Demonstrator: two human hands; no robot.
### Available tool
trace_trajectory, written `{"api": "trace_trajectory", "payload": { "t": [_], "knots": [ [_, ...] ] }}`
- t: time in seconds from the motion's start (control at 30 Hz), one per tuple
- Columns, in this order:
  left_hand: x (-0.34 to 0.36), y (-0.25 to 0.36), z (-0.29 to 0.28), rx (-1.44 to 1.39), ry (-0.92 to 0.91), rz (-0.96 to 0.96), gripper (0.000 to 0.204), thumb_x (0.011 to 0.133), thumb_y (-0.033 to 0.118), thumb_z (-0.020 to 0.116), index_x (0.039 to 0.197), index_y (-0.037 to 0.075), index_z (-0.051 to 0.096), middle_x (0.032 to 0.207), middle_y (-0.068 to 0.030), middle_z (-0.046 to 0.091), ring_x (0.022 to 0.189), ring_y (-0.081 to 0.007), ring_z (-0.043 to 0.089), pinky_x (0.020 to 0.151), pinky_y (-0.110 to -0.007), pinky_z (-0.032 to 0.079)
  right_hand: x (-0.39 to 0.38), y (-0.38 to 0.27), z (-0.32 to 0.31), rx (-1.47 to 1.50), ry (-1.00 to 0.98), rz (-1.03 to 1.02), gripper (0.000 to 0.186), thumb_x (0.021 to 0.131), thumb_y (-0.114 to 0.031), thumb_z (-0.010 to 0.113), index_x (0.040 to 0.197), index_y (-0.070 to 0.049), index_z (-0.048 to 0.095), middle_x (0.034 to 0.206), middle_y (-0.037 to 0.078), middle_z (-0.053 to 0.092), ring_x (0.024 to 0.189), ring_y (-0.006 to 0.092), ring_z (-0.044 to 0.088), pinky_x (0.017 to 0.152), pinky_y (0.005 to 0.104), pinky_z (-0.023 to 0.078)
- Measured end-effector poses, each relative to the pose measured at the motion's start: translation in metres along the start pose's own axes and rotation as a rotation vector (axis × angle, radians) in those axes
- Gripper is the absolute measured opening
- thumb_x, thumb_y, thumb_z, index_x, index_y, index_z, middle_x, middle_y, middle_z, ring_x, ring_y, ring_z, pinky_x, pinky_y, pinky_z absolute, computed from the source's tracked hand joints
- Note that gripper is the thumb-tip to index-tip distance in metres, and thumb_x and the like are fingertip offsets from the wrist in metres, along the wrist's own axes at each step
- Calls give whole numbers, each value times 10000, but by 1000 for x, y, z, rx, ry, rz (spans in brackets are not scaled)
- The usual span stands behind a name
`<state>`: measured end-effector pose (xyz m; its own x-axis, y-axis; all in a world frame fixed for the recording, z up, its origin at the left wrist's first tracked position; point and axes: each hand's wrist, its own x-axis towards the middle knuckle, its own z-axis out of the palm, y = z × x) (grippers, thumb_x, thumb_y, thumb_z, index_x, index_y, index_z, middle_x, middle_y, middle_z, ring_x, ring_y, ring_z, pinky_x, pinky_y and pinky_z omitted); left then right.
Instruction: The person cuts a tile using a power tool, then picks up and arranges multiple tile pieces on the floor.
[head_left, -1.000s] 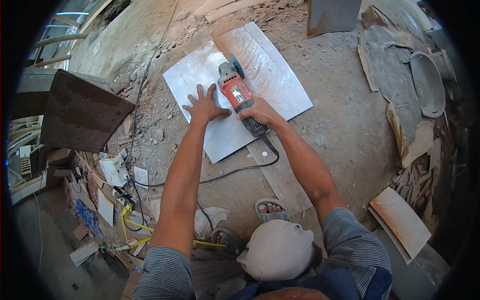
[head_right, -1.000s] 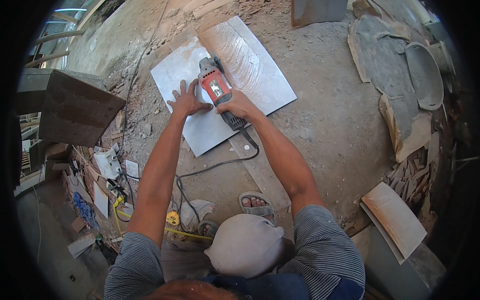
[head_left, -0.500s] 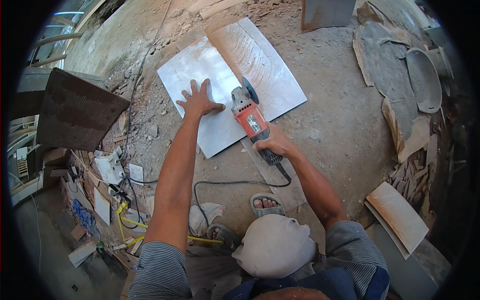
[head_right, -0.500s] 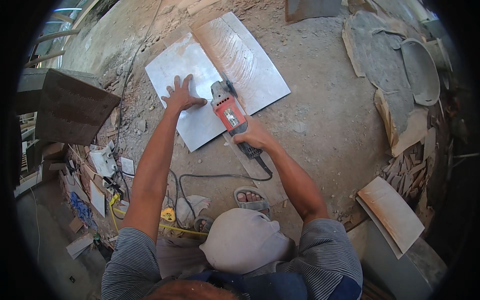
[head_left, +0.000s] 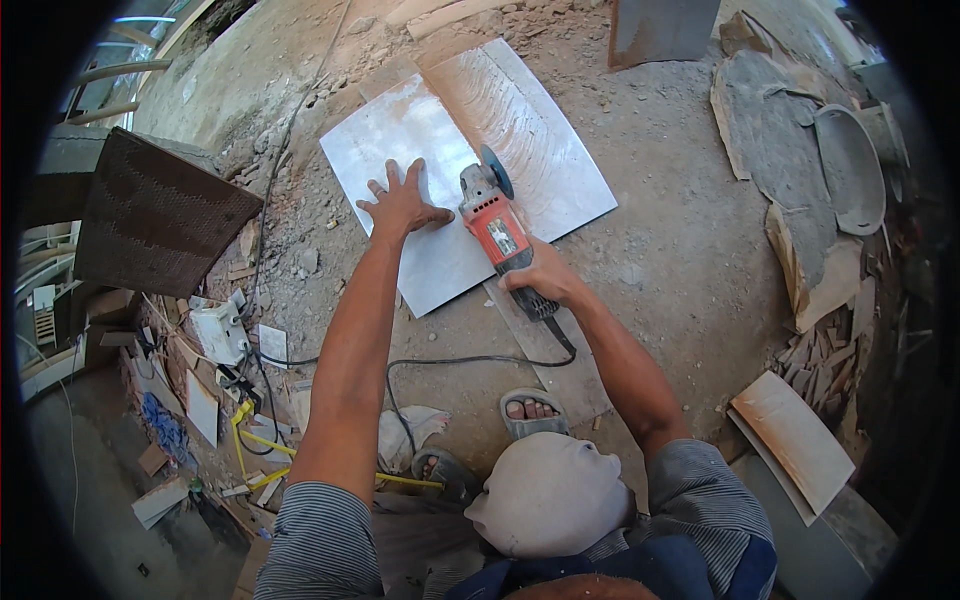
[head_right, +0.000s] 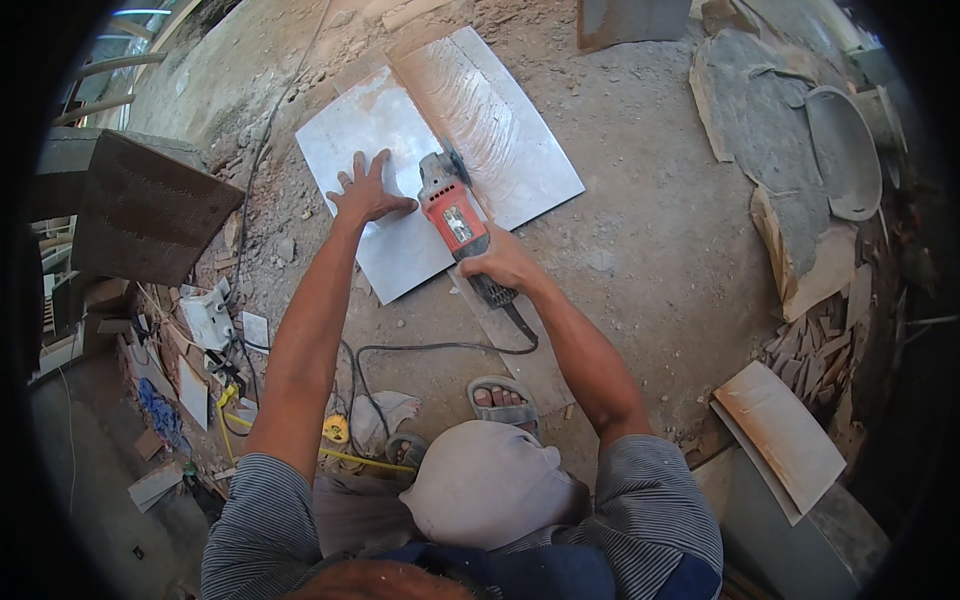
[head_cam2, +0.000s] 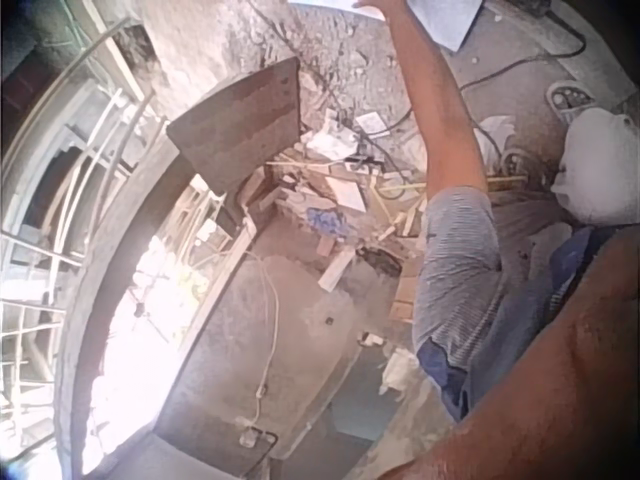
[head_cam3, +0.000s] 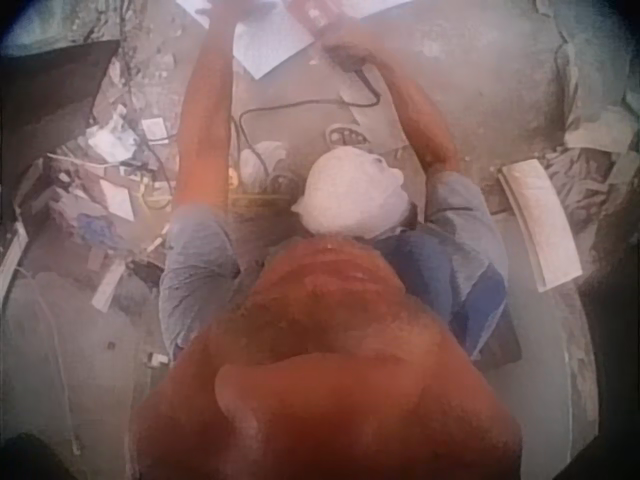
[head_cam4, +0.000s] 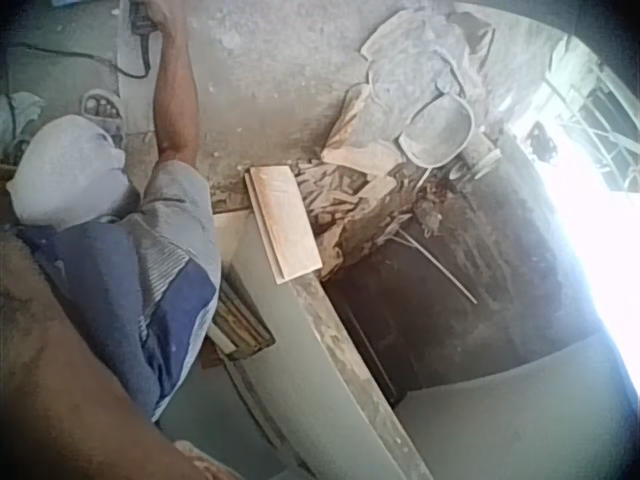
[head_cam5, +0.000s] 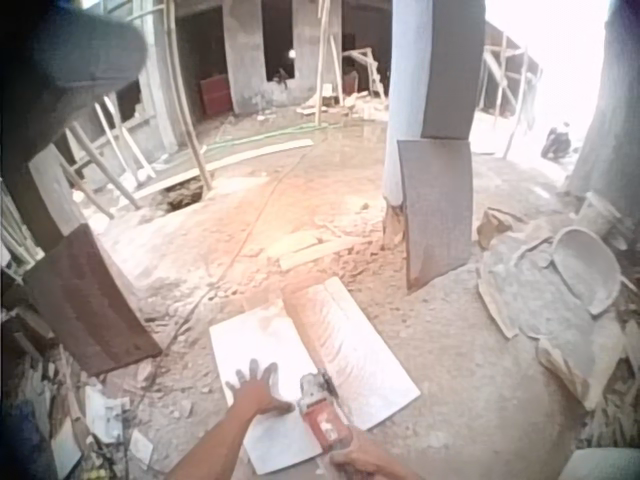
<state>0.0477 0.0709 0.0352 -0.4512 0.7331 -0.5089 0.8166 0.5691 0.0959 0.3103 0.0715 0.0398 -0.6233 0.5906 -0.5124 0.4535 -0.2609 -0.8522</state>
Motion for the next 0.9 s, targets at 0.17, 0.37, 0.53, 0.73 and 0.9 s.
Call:
{"api": "trace_trajectory", "payload": {
  "t": [0.17, 0.37, 0.53, 0.73, 0.9],
  "knots": [
    [0, 5, 2, -9, -5, -4, 1202, 499, 578, 819, 1508, 332, 215, 1597, -137, 84, 1396, -531, 165, 1050, -734, 176, 29, -18, -4, 68, -34, -6, 668, 590, -206, 769, 1162, 46, 531, 958, 137, 622, 837, 208, 596, 796, 303, 476],
    [3, 3, 2, 7, -4, -2, 1206, 504, 587, 816, 1511, 327, 207, 1599, -138, 77, 1395, -532, 169, 1049, -734, 183, 11, -3, -3, 30, 3, -16, 665, 593, -222, 772, 1157, 46, 543, 971, 131, 630, 843, 224, 597, 802, 320, 477],
    [2, 1, 1, 15, 3, 0, 1212, 500, 593, 819, 1511, 332, 203, 1598, -143, 75, 1388, -542, 172, 1044, -739, 187, -33, 9, -4, -78, 11, 40, 663, 577, -255, 774, 1143, 23, 569, 990, 152, 648, 897, 238, 608, 825, 330, 470],
    [3, 1, 2, 10, 3, 5, 1209, 503, 588, 824, 1511, 331, 208, 1597, -151, 74, 1388, -550, 162, 1041, -744, 183, -68, 34, -5, -75, -4, 79, 678, 552, -274, 767, 1142, 5, 585, 1009, 149, 651, 909, 259, 620, 838, 339, 473],
    [1, 1, 1, 5, 0, 0, 1193, 510, 580, 826, 1507, 327, 222, 1596, -155, 82, 1387, -555, 153, 1041, -747, 180, -65, 32, -2, -49, -18, 78, 668, 555, -275, 760, 1138, 2, 587, 1001, 142, 649, 905, 254, 616, 838, 333, 472]
  ]
}}
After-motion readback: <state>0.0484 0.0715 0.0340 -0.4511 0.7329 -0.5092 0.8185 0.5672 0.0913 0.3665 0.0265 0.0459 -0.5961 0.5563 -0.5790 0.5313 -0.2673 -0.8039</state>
